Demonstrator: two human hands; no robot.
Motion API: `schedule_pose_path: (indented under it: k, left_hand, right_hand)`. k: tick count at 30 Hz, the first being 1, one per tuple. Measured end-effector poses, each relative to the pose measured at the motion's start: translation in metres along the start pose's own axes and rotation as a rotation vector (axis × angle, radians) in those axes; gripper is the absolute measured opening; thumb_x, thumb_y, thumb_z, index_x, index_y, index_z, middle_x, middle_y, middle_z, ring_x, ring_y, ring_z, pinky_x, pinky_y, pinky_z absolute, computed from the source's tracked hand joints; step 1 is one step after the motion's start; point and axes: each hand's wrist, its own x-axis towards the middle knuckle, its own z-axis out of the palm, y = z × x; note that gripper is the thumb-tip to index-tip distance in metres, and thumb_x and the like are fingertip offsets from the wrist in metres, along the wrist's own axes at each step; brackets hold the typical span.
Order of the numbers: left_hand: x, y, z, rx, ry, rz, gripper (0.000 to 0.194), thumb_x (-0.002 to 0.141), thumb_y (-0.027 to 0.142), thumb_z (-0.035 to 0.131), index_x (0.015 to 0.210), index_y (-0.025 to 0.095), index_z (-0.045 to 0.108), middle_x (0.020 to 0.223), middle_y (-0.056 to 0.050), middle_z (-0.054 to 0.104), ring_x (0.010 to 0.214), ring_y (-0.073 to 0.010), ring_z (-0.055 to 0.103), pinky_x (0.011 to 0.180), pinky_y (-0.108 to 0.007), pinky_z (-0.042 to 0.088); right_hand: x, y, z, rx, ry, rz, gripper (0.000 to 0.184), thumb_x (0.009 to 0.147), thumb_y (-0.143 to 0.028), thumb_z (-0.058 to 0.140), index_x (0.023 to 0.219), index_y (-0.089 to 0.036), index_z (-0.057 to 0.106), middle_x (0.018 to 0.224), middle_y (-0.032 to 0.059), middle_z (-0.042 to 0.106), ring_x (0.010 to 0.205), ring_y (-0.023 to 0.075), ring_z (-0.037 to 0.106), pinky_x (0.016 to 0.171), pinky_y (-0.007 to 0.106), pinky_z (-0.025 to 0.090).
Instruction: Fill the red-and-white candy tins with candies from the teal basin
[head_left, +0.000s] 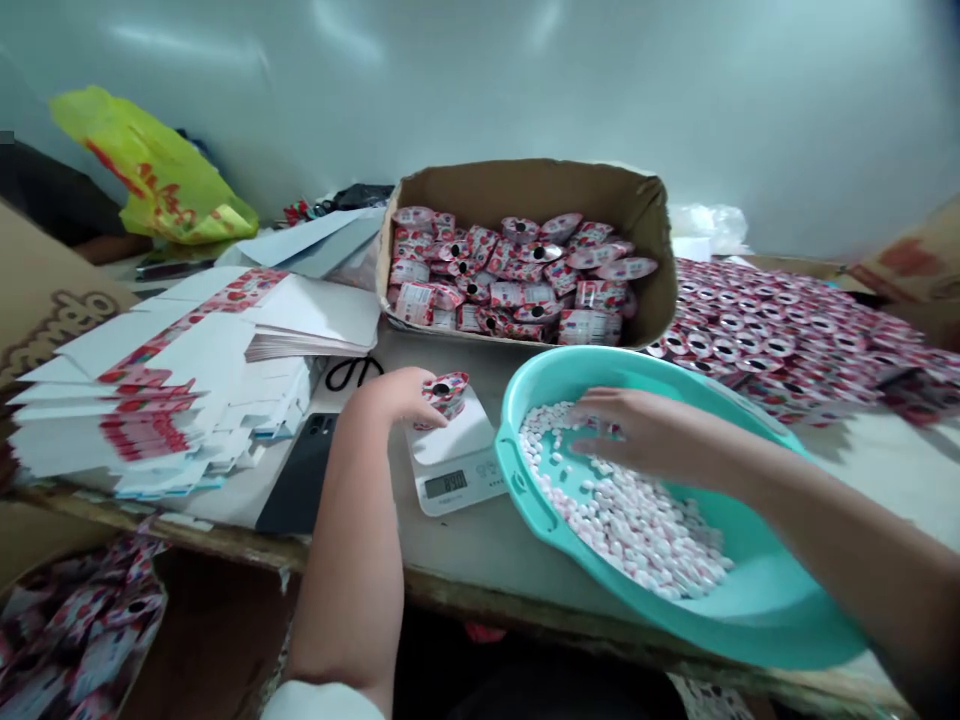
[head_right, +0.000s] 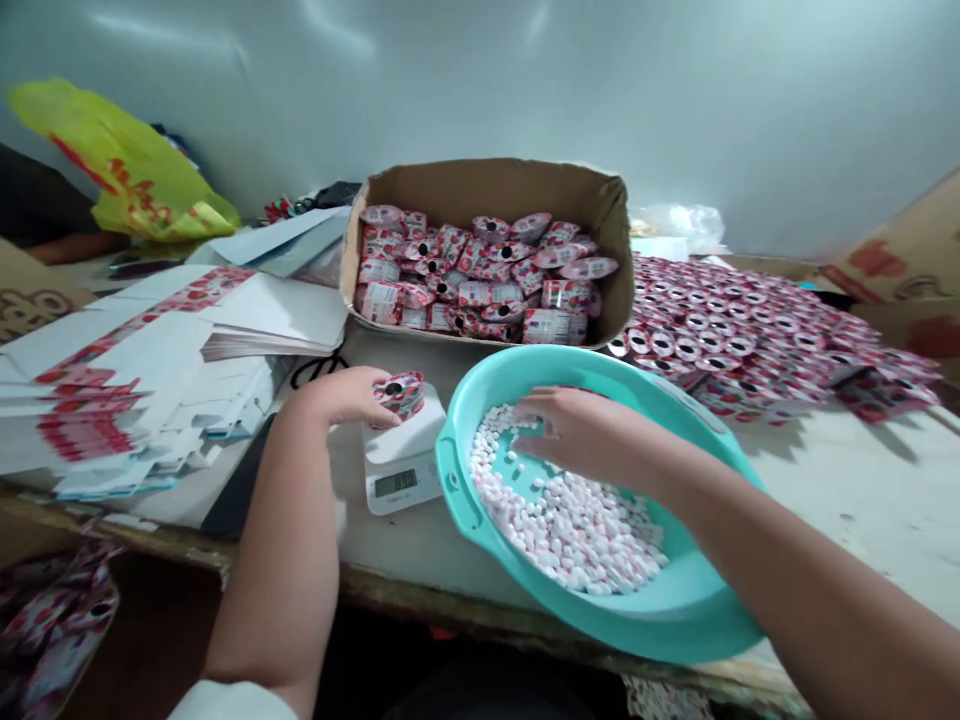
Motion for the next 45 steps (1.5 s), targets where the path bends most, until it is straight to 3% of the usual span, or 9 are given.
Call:
schedule_pose_path:
  k: [3,10,15,25,30,34,39,42,45]
  left_hand:
    - [0.005,0.016,0.006,0.068,0.168,0.057,0.031,0.064,0.037,0.075,0.091,0.021,0.072,0.086,-0.003,0.075,0.081,-0.0242,0.069,0.066,-0.028,0.046]
    - [-0.007,0.065,0.021,0.213,0.934,0.359,0.054,0.083,0.043,0.062,0.132,0.021,0.062,0.118,-0.01,0.066,0.109,-0.0295,0.059,0.096,-0.038,0.046]
    - [0.005,0.08,0.042,0.371,0.754,0.5,0.05,0.082,0.042,0.064,0.129,0.024,0.066,0.106,-0.01,0.065,0.098,-0.0285,0.057,0.087,-0.04,0.049]
    - [0.001,0.069,0.029,0.032,0.77,0.378,0.037,0.076,0.041,0.067,0.106,0.019,0.073,0.099,-0.007,0.066,0.092,-0.0236,0.063,0.084,-0.033,0.051]
    - [0.013,0.033,0.016,-0.224,0.287,0.057,0.045,0.065,0.044,0.075,0.103,0.02,0.073,0.091,-0.003,0.075,0.085,-0.0247,0.068,0.074,-0.031,0.053]
    - [0.017,0.006,0.01,-0.206,0.026,0.028,0.051,0.059,0.039,0.079,0.106,0.02,0.073,0.096,-0.002,0.076,0.094,-0.0265,0.068,0.08,-0.032,0.053]
    - [0.007,-0.004,0.0,-0.294,0.279,0.074,0.072,0.069,0.068,0.071,0.124,0.021,0.067,0.119,-0.007,0.072,0.106,-0.0261,0.065,0.091,-0.031,0.049]
    - [0.008,-0.009,-0.003,-0.303,0.631,0.101,0.07,0.087,0.076,0.04,0.109,0.018,0.07,0.106,-0.009,0.073,0.098,-0.0234,0.065,0.086,-0.029,0.048]
    - [0.013,-0.016,0.0,-0.086,0.75,-0.099,0.065,0.091,0.072,0.035,0.086,0.018,0.071,0.085,-0.01,0.071,0.083,-0.0233,0.063,0.074,-0.03,0.044]
  right_hand:
    - [-0.011,-0.001,-0.016,0.029,0.109,0.019,0.04,0.095,-0.047,0.049,0.114,-0.017,0.068,0.117,0.0128,0.067,0.102,0.0263,0.061,0.088,0.037,0.046]
    - [-0.028,0.017,-0.022,0.066,0.414,0.09,0.033,0.094,-0.042,0.053,0.111,-0.019,0.068,0.112,0.0083,0.069,0.085,0.017,0.063,0.072,0.028,0.047]
    - [-0.026,0.02,-0.019,-0.042,0.343,0.088,0.027,0.093,-0.033,0.051,0.108,-0.021,0.069,0.112,0.0071,0.07,0.094,0.0209,0.064,0.077,0.031,0.046]
    - [-0.028,0.02,-0.02,0.073,0.227,0.088,0.029,0.095,-0.042,0.049,0.103,-0.023,0.068,0.104,0.0057,0.07,0.091,0.0215,0.063,0.079,0.032,0.046]
    - [-0.031,0.018,-0.019,0.089,0.167,0.045,0.034,0.097,-0.044,0.046,0.109,-0.021,0.067,0.109,0.007,0.07,0.094,0.0224,0.063,0.081,0.033,0.046]
    - [-0.034,0.022,-0.014,0.119,0.103,0.044,0.04,0.096,-0.051,0.047,0.12,-0.024,0.065,0.127,0.0078,0.066,0.11,0.0259,0.062,0.091,0.037,0.047]
    - [-0.028,0.035,0.002,0.1,-0.055,0.109,0.053,0.088,-0.055,0.054,0.131,-0.026,0.061,0.143,0.0101,0.056,0.128,0.0349,0.053,0.107,0.048,0.042]
    - [-0.024,0.038,0.016,0.091,-0.235,0.139,0.063,0.08,-0.052,0.062,0.138,-0.026,0.058,0.145,0.0111,0.054,0.128,0.0385,0.054,0.107,0.049,0.043]
    - [-0.023,0.035,0.031,0.082,-0.368,0.118,0.068,0.076,-0.046,0.067,0.14,-0.027,0.057,0.141,0.013,0.054,0.123,0.038,0.057,0.102,0.048,0.047]
